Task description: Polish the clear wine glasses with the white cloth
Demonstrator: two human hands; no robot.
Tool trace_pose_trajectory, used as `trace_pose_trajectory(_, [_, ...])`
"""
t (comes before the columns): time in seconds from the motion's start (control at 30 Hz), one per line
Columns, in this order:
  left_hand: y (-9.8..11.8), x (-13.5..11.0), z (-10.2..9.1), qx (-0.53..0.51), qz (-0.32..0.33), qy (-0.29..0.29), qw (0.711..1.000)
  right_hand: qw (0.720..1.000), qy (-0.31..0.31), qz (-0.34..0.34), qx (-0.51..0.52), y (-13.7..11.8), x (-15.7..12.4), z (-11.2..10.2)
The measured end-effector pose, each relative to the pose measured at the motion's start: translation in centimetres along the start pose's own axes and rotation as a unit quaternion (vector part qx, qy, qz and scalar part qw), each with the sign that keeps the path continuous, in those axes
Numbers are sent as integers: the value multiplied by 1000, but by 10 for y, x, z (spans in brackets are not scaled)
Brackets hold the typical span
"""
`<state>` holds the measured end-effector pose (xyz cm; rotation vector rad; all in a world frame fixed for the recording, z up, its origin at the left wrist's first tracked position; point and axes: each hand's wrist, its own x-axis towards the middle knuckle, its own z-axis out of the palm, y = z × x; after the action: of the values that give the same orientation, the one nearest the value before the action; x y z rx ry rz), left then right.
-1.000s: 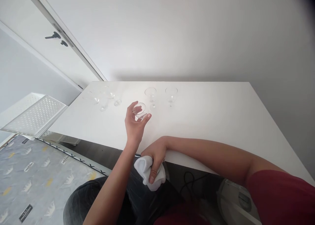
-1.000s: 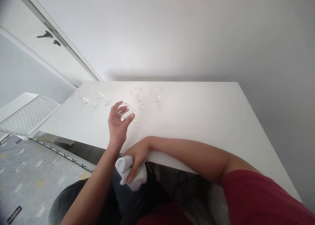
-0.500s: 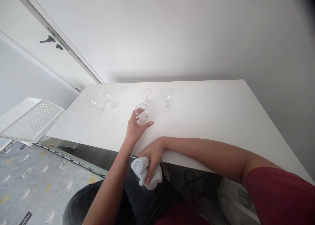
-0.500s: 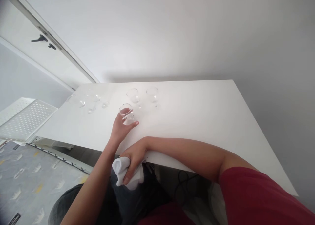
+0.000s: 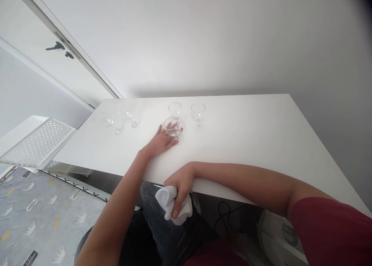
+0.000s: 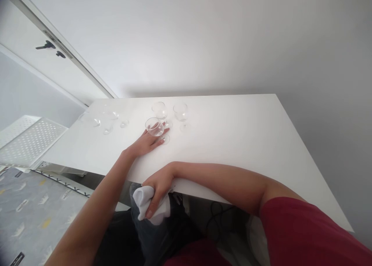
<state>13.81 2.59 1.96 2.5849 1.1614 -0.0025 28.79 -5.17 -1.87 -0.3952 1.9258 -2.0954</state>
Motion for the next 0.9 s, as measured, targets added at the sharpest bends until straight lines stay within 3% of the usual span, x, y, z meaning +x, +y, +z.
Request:
trace_pose_trajectory(0.23, [-7,21,-5,-37,-12,25,999,1000,-7,-7,18,-3,1,-2])
trace_pose_trajectory(0.4, [-10,16,-5,-67,-11,36,997,999,26,14,22,-9,-1,0])
trace_pose_trajectory(0.47, [-6,5,0,-90,-32,98,991,999,41,18,24,-10,-1,2])
trace_pose_trajectory(0.53, [4,-13,7,-99,-59,214,970,999,37,21,31,-11,-1,2])
trace_pose_trajectory(0.6, [18,-34,15,-92,-71,346,931,999,8,24,38,-11,-1,2])
trace_pose_trajectory(0.67, [35,-51,23,-85,-40,391,916,998,-34,25,40,-12,-1,2])
trace_pose_trajectory(0.8, [65,-56,32,-67,78,266,958,995,-84,32,34,-14,0,2])
trace_pose_trajectory(0.9, [81,-34,32,-36,74,181,980,994,-95,27,46,-14,1,1])
